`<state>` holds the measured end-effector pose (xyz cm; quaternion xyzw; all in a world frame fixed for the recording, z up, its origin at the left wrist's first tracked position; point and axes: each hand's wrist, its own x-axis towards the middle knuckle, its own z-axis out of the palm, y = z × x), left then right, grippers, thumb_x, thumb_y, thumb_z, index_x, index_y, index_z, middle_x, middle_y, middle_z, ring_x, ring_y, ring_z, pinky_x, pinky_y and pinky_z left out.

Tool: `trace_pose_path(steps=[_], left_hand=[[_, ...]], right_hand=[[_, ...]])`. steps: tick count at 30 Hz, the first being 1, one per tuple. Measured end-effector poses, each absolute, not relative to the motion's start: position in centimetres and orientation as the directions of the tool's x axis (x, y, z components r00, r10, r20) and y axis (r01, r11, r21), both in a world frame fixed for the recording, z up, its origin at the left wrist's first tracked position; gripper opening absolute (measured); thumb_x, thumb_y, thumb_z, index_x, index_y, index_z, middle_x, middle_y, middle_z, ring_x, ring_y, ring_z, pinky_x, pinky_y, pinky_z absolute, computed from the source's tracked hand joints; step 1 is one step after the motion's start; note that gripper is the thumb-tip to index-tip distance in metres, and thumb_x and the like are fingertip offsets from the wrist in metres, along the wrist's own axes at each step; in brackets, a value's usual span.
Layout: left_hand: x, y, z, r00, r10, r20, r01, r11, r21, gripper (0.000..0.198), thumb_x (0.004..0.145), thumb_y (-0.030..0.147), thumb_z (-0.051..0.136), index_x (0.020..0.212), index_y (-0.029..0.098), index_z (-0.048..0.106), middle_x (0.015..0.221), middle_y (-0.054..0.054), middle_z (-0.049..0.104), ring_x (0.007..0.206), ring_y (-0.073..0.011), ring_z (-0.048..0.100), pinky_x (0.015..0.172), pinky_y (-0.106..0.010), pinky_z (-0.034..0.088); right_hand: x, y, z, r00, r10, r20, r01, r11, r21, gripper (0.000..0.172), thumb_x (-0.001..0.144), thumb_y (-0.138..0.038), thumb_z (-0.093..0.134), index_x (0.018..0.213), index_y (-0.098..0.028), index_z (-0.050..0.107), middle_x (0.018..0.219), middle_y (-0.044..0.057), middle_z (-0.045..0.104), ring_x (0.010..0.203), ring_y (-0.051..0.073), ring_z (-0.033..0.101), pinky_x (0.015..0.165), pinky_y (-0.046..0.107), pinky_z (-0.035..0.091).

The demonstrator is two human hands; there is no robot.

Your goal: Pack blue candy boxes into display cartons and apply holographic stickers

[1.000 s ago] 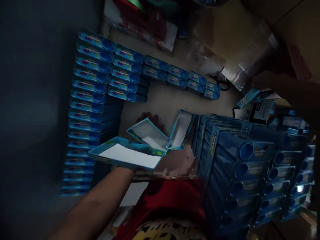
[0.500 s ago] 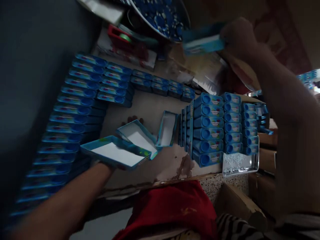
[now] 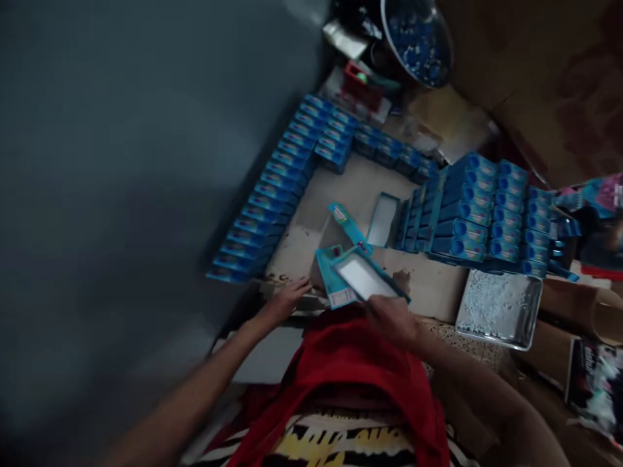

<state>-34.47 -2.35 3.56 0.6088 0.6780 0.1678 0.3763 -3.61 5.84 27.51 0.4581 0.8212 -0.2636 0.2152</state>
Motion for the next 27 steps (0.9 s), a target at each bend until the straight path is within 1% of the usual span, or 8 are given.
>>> trace_pose_path(steps=[4, 8, 11, 16, 18, 20, 23, 27], left_hand=[[-29.6, -5.2, 4.9, -0.381, 0.858, -0.345, 0.554, 0.510, 0.658, 0.039, 0.096, 0.031, 0.058, 0.131, 0.018, 0.071, 0.131, -0.020, 0.073, 0.131, -0.0340, 0.067, 0.117, -0.052, 0.051], [-21.8, -1.4, 6.6, -0.559, 0.752, -0.350, 0.511, 0.644, 0.569, 0.100, 0.083, 0.051, 0.085, 0.164, 0.014, 0.040, 0.165, -0.029, 0.040, 0.156, -0.0446, 0.039, 0.127, -0.061, 0.036], [-17.7, 1.8, 7.0, -0.578, 0.656, -0.484, 0.476, 0.754, 0.454, 0.123, 0.072, 0.044, 0.094, 0.172, 0.020, 0.027, 0.171, -0.029, 0.023, 0.158, -0.0523, 0.030, 0.125, -0.071, 0.032], [-19.4, 3.1, 6.9, -0.581, 0.588, -0.563, 0.193, 0.772, 0.606, 0.121, 0.066, 0.025, 0.089, 0.171, 0.021, 0.030, 0.165, -0.025, 0.040, 0.154, -0.0464, 0.041, 0.127, -0.064, 0.035], [-21.9, 2.4, 6.9, -0.417, 0.592, -0.689, -0.175, 0.692, 0.700, 0.104, 0.072, 0.036, 0.081, 0.166, 0.019, 0.040, 0.154, -0.020, 0.058, 0.145, -0.0412, 0.055, 0.121, -0.058, 0.047], [-24.2, 1.6, 6.7, -0.176, 0.601, -0.780, -0.551, 0.596, 0.584, 0.084, 0.080, 0.052, 0.069, 0.154, 0.014, 0.055, 0.135, -0.018, 0.072, 0.130, -0.0395, 0.068, 0.108, -0.055, 0.059], [-26.2, 0.1, 6.1, -0.089, 0.563, -0.822, -0.767, 0.487, 0.417, 0.074, 0.087, 0.066, 0.059, 0.137, 0.012, 0.067, 0.117, -0.017, 0.080, 0.113, -0.0388, 0.076, 0.094, -0.052, 0.066], [-26.1, -1.1, 5.4, -0.271, 0.544, -0.794, -0.672, 0.484, 0.561, 0.083, 0.084, 0.058, 0.076, 0.154, 0.017, 0.055, 0.128, -0.014, 0.078, 0.115, -0.0323, 0.076, 0.100, -0.044, 0.063]], right_hand=[[-0.2, 3.8, 18.9, -0.197, 0.705, -0.681, 0.968, 0.252, -0.019, 0.024, 0.110, -0.025, 0.049, 0.109, -0.017, 0.071, 0.105, 0.011, 0.079, 0.093, 0.020, 0.073, 0.070, 0.027, 0.039], [2.0, 3.9, 15.4, -0.126, 0.734, -0.668, 0.984, 0.178, 0.011, 0.031, 0.111, -0.033, 0.050, 0.131, -0.017, 0.066, 0.121, 0.017, 0.075, 0.106, 0.025, 0.071, 0.079, 0.031, 0.048], [3.0, 3.6, 14.5, -0.201, 0.744, -0.637, 0.977, 0.200, -0.074, 0.031, 0.109, -0.039, 0.057, 0.131, -0.021, 0.068, 0.127, 0.015, 0.073, 0.121, 0.027, 0.065, 0.098, 0.035, 0.051], [2.7, 4.8, 14.3, -0.304, 0.857, -0.416, 0.937, 0.191, -0.291, 0.044, 0.107, -0.037, 0.056, 0.146, -0.018, 0.059, 0.139, 0.017, 0.066, 0.130, 0.029, 0.060, 0.112, 0.042, 0.051], [1.0, 7.3, 13.7, -0.305, 0.927, -0.220, 0.887, 0.192, -0.419, 0.056, 0.105, -0.042, 0.058, 0.153, -0.014, 0.051, 0.146, 0.021, 0.061, 0.137, 0.032, 0.055, 0.118, 0.047, 0.047], [-1.8, 10.9, 12.8, -0.329, 0.936, -0.130, 0.841, 0.227, -0.492, 0.063, 0.102, -0.045, 0.061, 0.155, -0.012, 0.048, 0.151, 0.022, 0.058, 0.142, 0.033, 0.051, 0.120, 0.048, 0.044], [-6.4, 15.9, 11.0, -0.385, 0.870, -0.308, 0.854, 0.209, -0.477, 0.049, 0.096, -0.037, 0.067, 0.139, -0.015, 0.060, 0.138, 0.017, 0.067, 0.125, 0.031, 0.062, 0.106, 0.041, 0.050], [-11.1, 18.5, 9.9, -0.404, 0.784, -0.471, 0.885, 0.205, -0.419, 0.026, 0.091, -0.038, 0.073, 0.109, -0.019, 0.066, 0.098, 0.005, 0.074, 0.087, 0.023, 0.067, 0.077, 0.030, 0.047]])
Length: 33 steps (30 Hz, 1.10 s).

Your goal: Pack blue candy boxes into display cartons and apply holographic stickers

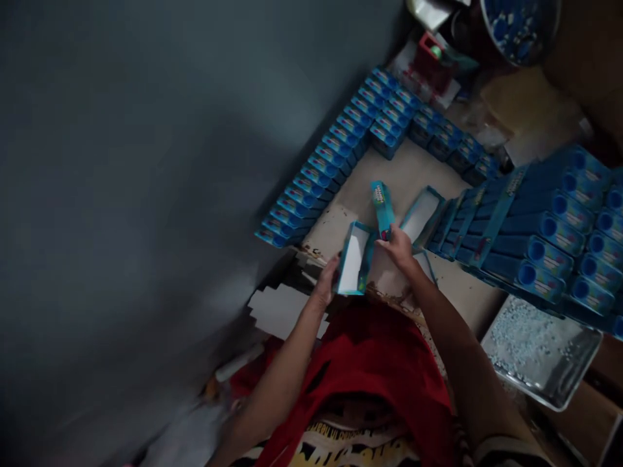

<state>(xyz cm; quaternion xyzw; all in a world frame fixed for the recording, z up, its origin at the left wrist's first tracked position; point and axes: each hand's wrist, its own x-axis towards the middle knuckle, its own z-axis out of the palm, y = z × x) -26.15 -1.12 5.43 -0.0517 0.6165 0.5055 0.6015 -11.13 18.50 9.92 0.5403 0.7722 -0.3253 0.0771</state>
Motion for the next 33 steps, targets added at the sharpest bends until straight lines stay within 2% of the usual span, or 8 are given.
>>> trace_pose_path(steps=[3, 8, 10, 13, 17, 21, 24, 33], left_hand=[[-25.6, 0.1, 5.4, -0.418, 0.560, -0.715, -0.249, 0.686, 0.683, 0.096, 0.077, 0.032, 0.086, 0.163, 0.015, 0.045, 0.133, -0.018, 0.075, 0.123, -0.0327, 0.073, 0.108, -0.045, 0.058], [-26.6, 3.4, 6.1, -0.473, 0.644, -0.601, 0.166, 0.735, 0.657, 0.064, 0.086, 0.021, 0.079, 0.148, 0.015, 0.065, 0.141, -0.020, 0.072, 0.135, -0.0346, 0.067, 0.116, -0.044, 0.052], [-28.4, 2.7, 7.2, -0.476, 0.719, -0.507, 0.310, 0.676, 0.668, 0.047, 0.092, 0.027, 0.075, 0.138, 0.016, 0.073, 0.136, -0.019, 0.074, 0.131, -0.0345, 0.068, 0.116, -0.046, 0.051], [-33.6, 0.8, 9.4, -0.605, 0.756, -0.251, 0.496, 0.604, 0.624, 0.033, 0.106, 0.030, 0.054, 0.124, 0.018, 0.079, 0.125, -0.018, 0.077, 0.126, -0.0319, 0.067, 0.119, -0.050, 0.047], [-42.7, 1.6, 9.9, -0.674, 0.739, -0.025, 0.573, 0.544, 0.613, 0.039, 0.109, 0.035, 0.050, 0.136, 0.018, 0.072, 0.137, -0.016, 0.072, 0.133, -0.0295, 0.063, 0.123, -0.046, 0.041], [-47.5, 4.6, 7.2, -0.567, 0.812, -0.136, 0.554, 0.498, 0.667, 0.042, 0.104, 0.037, 0.059, 0.139, 0.016, 0.068, 0.135, -0.015, 0.074, 0.124, -0.0279, 0.069, 0.109, -0.038, 0.051], [-47.9, 4.7, 5.5, -0.619, 0.769, -0.158, 0.460, 0.519, 0.720, 0.033, 0.102, 0.037, 0.058, 0.124, 0.018, 0.072, 0.116, -0.010, 0.079, 0.108, -0.0239, 0.073, 0.098, -0.033, 0.054], [-48.5, 3.6, 4.4, -0.638, 0.751, -0.171, 0.343, 0.476, 0.810, 0.020, 0.091, 0.028, 0.060, 0.107, 0.020, 0.068, 0.105, -0.006, 0.076, 0.101, -0.0200, 0.071, 0.100, -0.033, 0.056]], right_hand=[[-13.8, 18.7, 10.3, -0.313, 0.837, -0.448, 0.936, 0.193, -0.294, 0.034, 0.096, -0.043, 0.074, 0.117, -0.019, 0.064, 0.102, 0.009, 0.077, 0.091, 0.024, 0.070, 0.076, 0.030, 0.045], [-17.6, 21.3, 11.2, -0.180, 0.890, -0.418, 0.983, 0.144, -0.115, 0.043, 0.105, -0.045, 0.063, 0.135, -0.014, 0.061, 0.122, 0.020, 0.076, 0.108, 0.031, 0.074, 0.087, 0.035, 0.051], [-18.7, 21.7, 11.6, -0.235, 0.912, -0.336, 0.967, 0.186, -0.172, 0.045, 0.105, -0.040, 0.062, 0.142, -0.015, 0.060, 0.131, 0.020, 0.073, 0.114, 0.031, 0.073, 0.093, 0.038, 0.053], [-20.6, 19.1, 12.2, -0.430, 0.875, -0.220, 0.858, 0.321, -0.401, 0.036, 0.108, -0.034, 0.055, 0.138, -0.016, 0.065, 0.126, 0.015, 0.075, 0.112, 0.027, 0.072, 0.098, 0.037, 0.054], [-24.9, 11.6, 11.0, -0.633, 0.727, -0.267, 0.691, 0.374, -0.619, 0.036, 0.101, -0.042, 0.067, 0.128, -0.017, 0.069, 0.121, 0.014, 0.074, 0.110, 0.025, 0.072, 0.099, 0.036, 0.056], [-29.2, 6.9, 7.9, -0.635, 0.721, -0.278, 0.645, 0.297, -0.704, 0.092, 0.083, -0.046, 0.089, 0.156, -0.011, 0.045, 0.150, 0.023, 0.057, 0.142, 0.032, 0.056, 0.119, 0.044, 0.049], [-31.0, 5.9, 6.4, -0.628, 0.743, -0.232, 0.625, 0.304, -0.719, 0.111, 0.078, -0.048, 0.092, 0.164, -0.012, 0.032, 0.163, 0.026, 0.041, 0.155, 0.035, 0.041, 0.127, 0.049, 0.041], [-36.6, 3.3, 6.6, -0.548, 0.808, -0.218, 0.757, 0.367, -0.541, 0.087, 0.097, -0.033, 0.067, 0.174, -0.025, 0.027, 0.164, 0.022, 0.037, 0.154, 0.045, 0.032, 0.121, 0.071, 0.035]])
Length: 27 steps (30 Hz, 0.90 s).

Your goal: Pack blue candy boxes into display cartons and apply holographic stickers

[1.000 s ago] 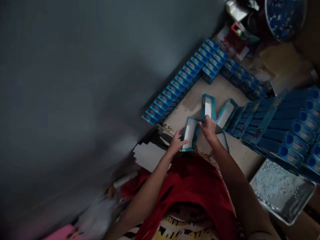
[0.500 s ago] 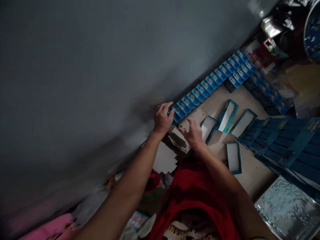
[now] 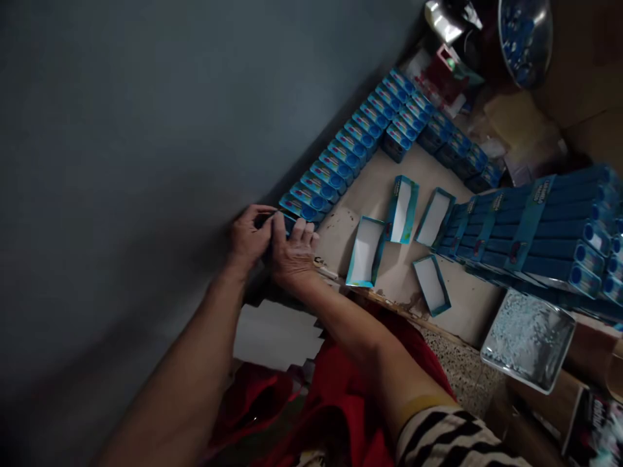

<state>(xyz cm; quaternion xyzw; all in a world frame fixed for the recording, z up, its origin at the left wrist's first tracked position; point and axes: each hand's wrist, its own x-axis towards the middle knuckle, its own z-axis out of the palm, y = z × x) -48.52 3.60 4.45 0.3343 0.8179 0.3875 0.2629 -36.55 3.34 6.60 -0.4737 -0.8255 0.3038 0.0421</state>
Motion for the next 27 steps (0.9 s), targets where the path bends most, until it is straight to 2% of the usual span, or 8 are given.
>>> trace_pose_path(steps=[6, 9, 12, 15, 17, 18, 22, 27], left_hand=[[-48.2, 1.8, 8.5, -0.581, 0.758, -0.298, 0.157, 0.463, 0.873, 0.025, 0.094, 0.031, 0.057, 0.108, 0.018, 0.072, 0.109, -0.005, 0.078, 0.104, -0.0196, 0.072, 0.101, -0.036, 0.058], [-43.9, -2.9, 10.8, -0.785, 0.599, -0.159, 0.107, 0.384, 0.917, 0.034, 0.103, 0.038, 0.046, 0.111, 0.017, 0.072, 0.112, -0.008, 0.077, 0.106, -0.0212, 0.072, 0.099, -0.038, 0.060], [-36.8, -6.7, 10.4, -0.888, 0.453, -0.079, 0.199, 0.532, 0.823, 0.032, 0.102, 0.038, 0.044, 0.098, 0.019, 0.069, 0.096, -0.008, 0.074, 0.094, -0.0241, 0.071, 0.091, -0.040, 0.061], [-30.6, -5.9, 7.6, -0.706, 0.673, -0.218, 0.365, 0.611, 0.703, 0.051, 0.098, 0.053, 0.060, 0.133, 0.016, 0.065, 0.124, -0.018, 0.074, 0.116, -0.0336, 0.071, 0.100, -0.045, 0.059], [-28.4, -3.3, 5.7, -0.551, 0.775, -0.311, 0.466, 0.594, 0.656, 0.073, 0.098, 0.054, 0.063, 0.157, 0.013, 0.050, 0.137, -0.023, 0.071, 0.126, -0.0381, 0.069, 0.104, -0.047, 0.057], [-27.9, -1.8, 4.9, -0.490, 0.793, -0.363, 0.498, 0.596, 0.630, 0.073, 0.102, 0.050, 0.059, 0.162, 0.013, 0.045, 0.136, -0.024, 0.072, 0.123, -0.0385, 0.071, 0.103, -0.047, 0.056], [-28.5, 1.9, 3.4, -0.369, 0.786, -0.495, 0.591, 0.610, 0.528, 0.058, 0.107, 0.028, 0.044, 0.164, 0.018, 0.049, 0.117, -0.021, 0.080, 0.104, -0.0347, 0.078, 0.100, -0.045, 0.055], [-28.6, 1.9, 3.0, -0.358, 0.805, -0.473, 0.643, 0.580, 0.501, 0.057, 0.107, 0.027, 0.044, 0.162, 0.017, 0.052, 0.115, -0.021, 0.080, 0.103, -0.0324, 0.078, 0.099, -0.041, 0.055]], right_hand=[[-34.7, 4.4, 8.7, -0.618, 0.747, -0.245, 0.748, 0.464, -0.474, 0.099, 0.089, -0.046, 0.074, 0.174, -0.030, 0.026, 0.161, 0.017, 0.037, 0.148, 0.042, 0.039, 0.123, 0.060, 0.037], [-29.4, 4.8, 11.2, -0.690, 0.700, -0.186, 0.659, 0.500, -0.562, 0.112, 0.077, -0.053, 0.082, 0.173, -0.027, 0.030, 0.159, 0.016, 0.038, 0.147, 0.040, 0.041, 0.126, 0.057, 0.036], [-22.7, 5.8, 13.2, -0.660, 0.739, -0.135, 0.618, 0.431, -0.657, 0.124, 0.069, -0.053, 0.087, 0.173, -0.027, 0.024, 0.159, 0.016, 0.037, 0.147, 0.039, 0.043, 0.125, 0.053, 0.041], [-17.0, 8.5, 13.3, -0.576, 0.814, -0.077, 0.631, 0.383, -0.675, 0.123, 0.071, -0.049, 0.085, 0.173, -0.027, 0.019, 0.157, 0.016, 0.037, 0.147, 0.036, 0.046, 0.124, 0.052, 0.044], [-14.6, 11.0, 12.3, -0.584, 0.811, -0.026, 0.625, 0.429, -0.652, 0.116, 0.076, -0.049, 0.082, 0.172, -0.023, 0.022, 0.156, 0.018, 0.040, 0.147, 0.035, 0.047, 0.125, 0.052, 0.043], [-13.9, 12.2, 11.6, -0.602, 0.798, -0.012, 0.624, 0.461, -0.631, 0.112, 0.078, -0.050, 0.080, 0.171, -0.021, 0.026, 0.155, 0.019, 0.041, 0.147, 0.035, 0.047, 0.125, 0.052, 0.043], [-13.3, 15.9, 9.6, -0.642, 0.763, -0.081, 0.683, 0.520, -0.514, 0.106, 0.078, -0.054, 0.079, 0.167, -0.015, 0.036, 0.152, 0.021, 0.044, 0.146, 0.037, 0.045, 0.126, 0.053, 0.041], [-15.1, 16.8, 9.2, -0.651, 0.732, -0.201, 0.741, 0.554, -0.379, 0.109, 0.075, -0.045, 0.084, 0.169, -0.018, 0.035, 0.157, 0.020, 0.042, 0.145, 0.040, 0.044, 0.127, 0.055, 0.039]])
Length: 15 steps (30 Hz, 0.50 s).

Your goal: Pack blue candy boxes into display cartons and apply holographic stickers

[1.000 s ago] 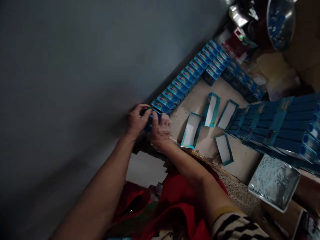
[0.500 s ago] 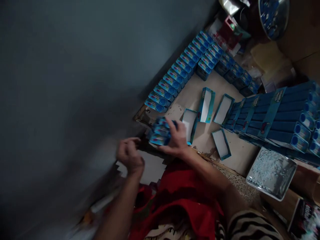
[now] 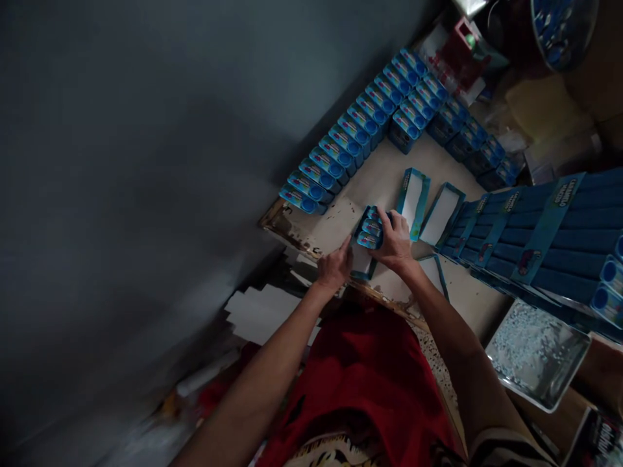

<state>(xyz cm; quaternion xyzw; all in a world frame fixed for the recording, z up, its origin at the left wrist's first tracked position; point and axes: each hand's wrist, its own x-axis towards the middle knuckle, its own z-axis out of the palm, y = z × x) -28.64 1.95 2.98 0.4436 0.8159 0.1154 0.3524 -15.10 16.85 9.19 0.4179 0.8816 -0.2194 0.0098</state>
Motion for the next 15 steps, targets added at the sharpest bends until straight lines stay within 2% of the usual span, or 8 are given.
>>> trace_pose_path(steps=[3, 6, 8, 9, 11, 13, 15], left_hand=[[-27.9, 1.7, 2.9, -0.343, 0.808, -0.480, 0.597, 0.581, 0.553, 0.051, 0.109, 0.030, 0.041, 0.154, 0.018, 0.061, 0.123, -0.022, 0.079, 0.113, -0.0330, 0.076, 0.099, -0.040, 0.055], [-29.1, 1.4, 3.8, -0.331, 0.794, -0.510, 0.548, 0.602, 0.582, 0.041, 0.109, 0.037, 0.048, 0.132, 0.019, 0.077, 0.114, -0.021, 0.080, 0.110, -0.0337, 0.076, 0.098, -0.041, 0.055], [-31.7, 1.3, 5.1, -0.455, 0.794, -0.403, 0.519, 0.605, 0.604, 0.041, 0.109, 0.042, 0.048, 0.123, 0.018, 0.079, 0.114, -0.019, 0.079, 0.110, -0.0329, 0.075, 0.101, -0.042, 0.055], [-33.6, 1.6, 5.9, -0.557, 0.776, -0.297, 0.505, 0.599, 0.621, 0.043, 0.110, 0.043, 0.046, 0.125, 0.017, 0.078, 0.118, -0.019, 0.078, 0.113, -0.0321, 0.074, 0.103, -0.042, 0.054], [-37.7, 3.1, 7.2, -0.721, 0.692, -0.046, 0.495, 0.560, 0.665, 0.048, 0.112, 0.045, 0.042, 0.136, 0.017, 0.071, 0.130, -0.019, 0.074, 0.124, -0.0300, 0.070, 0.111, -0.042, 0.051], [-41.7, 5.9, 8.0, -0.746, 0.657, 0.108, 0.525, 0.481, 0.702, 0.050, 0.111, 0.048, 0.043, 0.143, 0.016, 0.066, 0.138, -0.019, 0.070, 0.132, -0.0286, 0.065, 0.117, -0.040, 0.047], [-44.6, 9.5, 8.0, -0.681, 0.718, 0.144, 0.570, 0.396, 0.720, 0.051, 0.109, 0.050, 0.049, 0.144, 0.016, 0.064, 0.142, -0.019, 0.068, 0.134, -0.0284, 0.064, 0.118, -0.039, 0.047]], right_hand=[[-15.8, 16.8, 9.4, -0.665, 0.714, -0.219, 0.744, 0.605, -0.285, 0.107, 0.078, -0.045, 0.084, 0.170, -0.020, 0.035, 0.161, 0.020, 0.042, 0.153, 0.042, 0.038, 0.131, 0.059, 0.029], [-16.2, 16.6, 10.3, -0.676, 0.704, -0.218, 0.736, 0.637, -0.227, 0.110, 0.080, -0.051, 0.086, 0.171, -0.020, 0.032, 0.170, 0.023, 0.033, 0.164, 0.047, 0.020, 0.131, 0.071, 0.015], [-17.2, 16.3, 11.3, -0.676, 0.719, -0.162, 0.731, 0.627, -0.268, 0.112, 0.082, -0.057, 0.085, 0.170, -0.016, 0.029, 0.173, 0.027, 0.027, 0.165, 0.049, 0.016, 0.130, 0.073, 0.018], [-18.0, 16.0, 11.7, -0.677, 0.727, -0.117, 0.718, 0.617, -0.322, 0.110, 0.085, -0.058, 0.083, 0.170, -0.015, 0.028, 0.172, 0.028, 0.028, 0.164, 0.047, 0.020, 0.129, 0.070, 0.024], [-20.6, 15.3, 12.0, -0.678, 0.735, -0.027, 0.660, 0.592, -0.462, 0.094, 0.094, -0.055, 0.075, 0.168, -0.016, 0.031, 0.163, 0.026, 0.041, 0.157, 0.040, 0.037, 0.127, 0.061, 0.037], [-23.8, 14.4, 11.4, -0.663, 0.748, 0.015, 0.602, 0.546, -0.583, 0.080, 0.099, -0.048, 0.070, 0.164, -0.018, 0.035, 0.152, 0.023, 0.053, 0.145, 0.035, 0.050, 0.123, 0.055, 0.044], [-27.0, 13.9, 9.8, -0.608, 0.793, 0.021, 0.590, 0.470, -0.657, 0.082, 0.097, -0.047, 0.073, 0.161, -0.015, 0.034, 0.149, 0.023, 0.054, 0.143, 0.035, 0.052, 0.123, 0.055, 0.044]])
